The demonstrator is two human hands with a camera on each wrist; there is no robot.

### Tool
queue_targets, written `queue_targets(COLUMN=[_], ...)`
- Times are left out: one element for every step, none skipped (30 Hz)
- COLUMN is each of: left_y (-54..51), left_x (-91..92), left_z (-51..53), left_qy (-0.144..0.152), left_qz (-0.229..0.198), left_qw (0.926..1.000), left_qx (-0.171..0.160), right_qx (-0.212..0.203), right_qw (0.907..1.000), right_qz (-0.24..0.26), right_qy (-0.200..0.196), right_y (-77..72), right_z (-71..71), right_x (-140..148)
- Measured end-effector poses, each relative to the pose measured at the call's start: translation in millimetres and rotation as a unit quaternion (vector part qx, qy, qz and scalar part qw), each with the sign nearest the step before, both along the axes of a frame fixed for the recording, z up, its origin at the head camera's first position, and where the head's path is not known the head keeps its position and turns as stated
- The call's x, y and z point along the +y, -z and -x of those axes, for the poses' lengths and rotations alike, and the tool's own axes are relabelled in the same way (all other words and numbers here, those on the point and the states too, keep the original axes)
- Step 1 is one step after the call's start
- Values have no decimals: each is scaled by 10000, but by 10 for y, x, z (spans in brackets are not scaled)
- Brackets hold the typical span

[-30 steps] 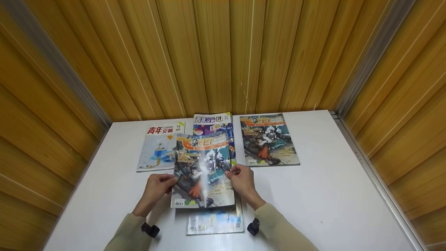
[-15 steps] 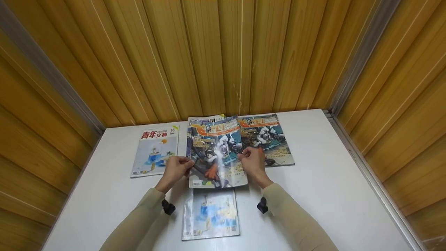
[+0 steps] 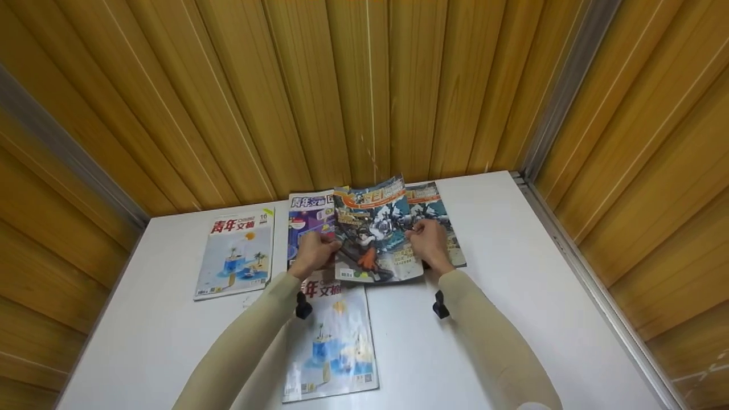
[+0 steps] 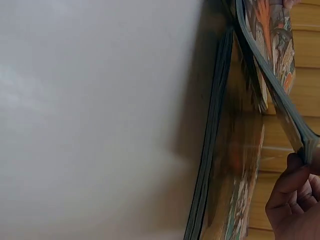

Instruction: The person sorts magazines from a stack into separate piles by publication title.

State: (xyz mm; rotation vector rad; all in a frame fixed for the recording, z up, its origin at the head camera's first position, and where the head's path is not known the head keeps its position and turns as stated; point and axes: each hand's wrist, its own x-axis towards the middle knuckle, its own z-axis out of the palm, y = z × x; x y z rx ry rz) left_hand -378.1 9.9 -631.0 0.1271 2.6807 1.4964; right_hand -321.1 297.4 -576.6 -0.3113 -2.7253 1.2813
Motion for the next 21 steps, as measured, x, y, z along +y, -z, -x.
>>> queue_targets(left_y=[-10, -25, -12, 20, 32, 69, 99, 118, 155, 173, 107, 35, 7, -2, -17, -25, -38, 32, 110, 120, 134], left_x=[57, 111, 162, 217, 269, 317, 368, 418, 469, 525, 587, 640, 689, 734, 775, 812, 839, 859, 881, 905, 929], left_z=[34, 59, 100, 145, 180, 236, 269, 294, 323, 333, 289, 224, 202, 200, 199, 201, 203, 261, 338, 349, 364], left_qy=[36, 76, 106, 97, 95, 153, 166, 177, 185, 190, 184, 163, 140, 134, 153, 161, 181, 214, 257, 251, 262], left_qz=[7, 23, 39, 56, 52, 62, 107, 104, 85, 111, 193, 328, 350, 341, 362, 403, 401, 396, 338, 391, 434], left_qw=[9999, 9998, 9995, 9994, 9991, 9984, 9981, 9978, 9974, 9973, 9971, 9968, 9967, 9965, 9959, 9956, 9953, 9951, 9951, 9955, 9957], left_qx=[-135, -208, -305, -336, -402, -541, -591, -637, -691, -700, -718, -711, -719, -756, -821, -835, -863, -876, -896, -828, -778], right_qx=[-6, -8, -6, -26, -41, -49, -76, -108, -155, -202, -226, -243, -256, -252, -239, -212, -198, -204, -231, -274, -325], right_qw=[10000, 10000, 9999, 9999, 9998, 9998, 9998, 9997, 9996, 9995, 9993, 9992, 9990, 9989, 9987, 9987, 9987, 9987, 9987, 9986, 9983], right_qz=[35, 41, 57, 61, 41, 29, 2, -21, -29, -52, -83, -112, -125, -136, -160, -178, -197, -190, -161, -141, -116], right_qy=[27, 63, 102, 133, 165, 180, 196, 212, 229, 251, 279, 309, 350, 384, 410, 420, 420, 428, 434, 441, 464], right_y=[4, 9, 9, 8, 5, 3, 3, 3, 5, 8, 13, 21, 27, 29, 33, 34, 37, 41, 45, 49, 56], right_z=[12, 25, 38, 54, 69, 83, 101, 117, 131, 141, 150, 161, 172, 181, 193, 206, 223, 237, 249, 258, 266], right_x=[45, 90, 132, 172, 209, 245, 281, 319, 357, 393, 430, 468, 504, 536, 569, 597, 625, 651, 676, 700, 721])
